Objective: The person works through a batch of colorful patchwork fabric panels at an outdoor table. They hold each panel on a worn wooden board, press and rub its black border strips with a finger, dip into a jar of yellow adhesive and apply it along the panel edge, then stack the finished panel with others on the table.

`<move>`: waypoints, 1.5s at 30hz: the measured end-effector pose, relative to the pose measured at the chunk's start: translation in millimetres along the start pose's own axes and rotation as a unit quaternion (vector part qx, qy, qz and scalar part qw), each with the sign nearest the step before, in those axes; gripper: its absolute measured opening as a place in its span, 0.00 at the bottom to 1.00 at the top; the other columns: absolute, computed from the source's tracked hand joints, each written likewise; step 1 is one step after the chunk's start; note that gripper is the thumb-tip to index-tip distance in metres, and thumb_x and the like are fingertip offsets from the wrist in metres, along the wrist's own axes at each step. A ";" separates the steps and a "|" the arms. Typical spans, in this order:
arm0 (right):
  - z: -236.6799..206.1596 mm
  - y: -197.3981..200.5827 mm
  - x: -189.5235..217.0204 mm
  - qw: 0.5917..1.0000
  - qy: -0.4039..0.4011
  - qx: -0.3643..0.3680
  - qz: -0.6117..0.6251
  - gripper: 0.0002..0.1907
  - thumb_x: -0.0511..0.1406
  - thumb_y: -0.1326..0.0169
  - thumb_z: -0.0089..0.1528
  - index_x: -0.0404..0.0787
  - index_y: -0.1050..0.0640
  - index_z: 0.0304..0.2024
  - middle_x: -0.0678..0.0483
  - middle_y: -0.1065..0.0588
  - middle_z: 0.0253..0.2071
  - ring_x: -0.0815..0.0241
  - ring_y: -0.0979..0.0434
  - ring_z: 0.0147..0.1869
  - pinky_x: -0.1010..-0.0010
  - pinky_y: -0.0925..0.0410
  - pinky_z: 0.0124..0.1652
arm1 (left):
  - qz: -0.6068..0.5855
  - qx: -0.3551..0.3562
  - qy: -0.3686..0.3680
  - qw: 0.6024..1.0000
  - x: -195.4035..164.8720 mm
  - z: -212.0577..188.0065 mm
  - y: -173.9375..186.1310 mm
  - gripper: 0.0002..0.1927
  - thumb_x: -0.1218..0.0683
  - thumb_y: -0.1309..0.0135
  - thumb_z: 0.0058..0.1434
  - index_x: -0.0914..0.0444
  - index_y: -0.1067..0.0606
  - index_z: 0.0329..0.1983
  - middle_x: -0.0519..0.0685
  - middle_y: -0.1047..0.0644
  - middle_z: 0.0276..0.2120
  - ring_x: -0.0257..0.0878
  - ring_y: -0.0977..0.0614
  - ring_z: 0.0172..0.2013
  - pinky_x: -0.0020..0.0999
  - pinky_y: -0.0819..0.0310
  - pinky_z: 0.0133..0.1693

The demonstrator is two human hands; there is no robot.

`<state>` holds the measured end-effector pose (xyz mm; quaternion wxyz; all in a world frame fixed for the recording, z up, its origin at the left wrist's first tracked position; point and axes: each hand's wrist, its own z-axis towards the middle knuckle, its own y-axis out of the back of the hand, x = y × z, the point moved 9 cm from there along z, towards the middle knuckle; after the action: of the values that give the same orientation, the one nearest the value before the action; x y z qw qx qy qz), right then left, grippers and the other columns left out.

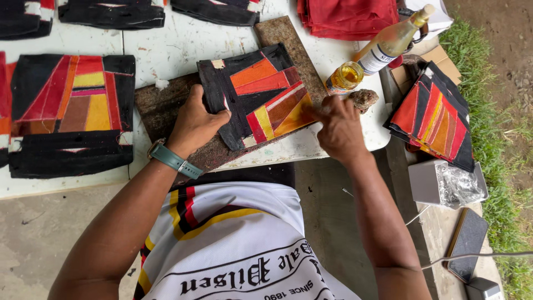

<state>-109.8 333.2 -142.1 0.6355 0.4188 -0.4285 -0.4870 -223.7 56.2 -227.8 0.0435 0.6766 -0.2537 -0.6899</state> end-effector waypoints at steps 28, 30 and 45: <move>-13.6 -18.8 0.2 0.989 -0.032 0.038 -0.137 0.24 0.31 0.42 0.54 0.59 0.17 0.52 0.55 0.27 0.45 0.53 0.28 0.49 0.60 0.32 0.51 | -0.012 -0.014 -0.010 1.000 3.5 -0.1 1.6 0.24 0.52 0.37 0.54 0.65 0.33 0.47 0.56 0.18 0.38 0.47 0.14 0.38 0.41 0.21 0.40; -25.4 -27.6 -1.0 0.980 -0.109 0.074 0.149 0.27 0.30 0.42 0.56 0.54 0.21 0.58 0.52 0.25 0.43 0.59 0.24 0.42 0.66 0.28 0.41 | -0.007 -0.013 -0.011 1.000 4.3 1.2 1.5 0.25 0.52 0.36 0.53 0.65 0.33 0.48 0.56 0.19 0.38 0.47 0.15 0.38 0.41 0.21 0.40; -48.8 -86.0 151.3 0.812 -0.076 0.315 0.486 0.56 0.27 0.44 0.53 0.55 0.56 0.79 0.48 0.18 0.31 0.63 0.20 0.31 0.69 0.26 0.34 | 0.031 -0.043 -0.015 0.998 22.6 7.5 -4.4 0.34 0.52 0.32 0.49 0.66 0.37 0.53 0.64 0.21 0.44 0.60 0.18 0.46 0.47 0.22 0.46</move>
<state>-61.7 175.8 -216.8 0.5884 0.2950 -0.7526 0.0164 -231.5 53.1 -250.6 0.0903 0.6559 -0.2448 -0.7084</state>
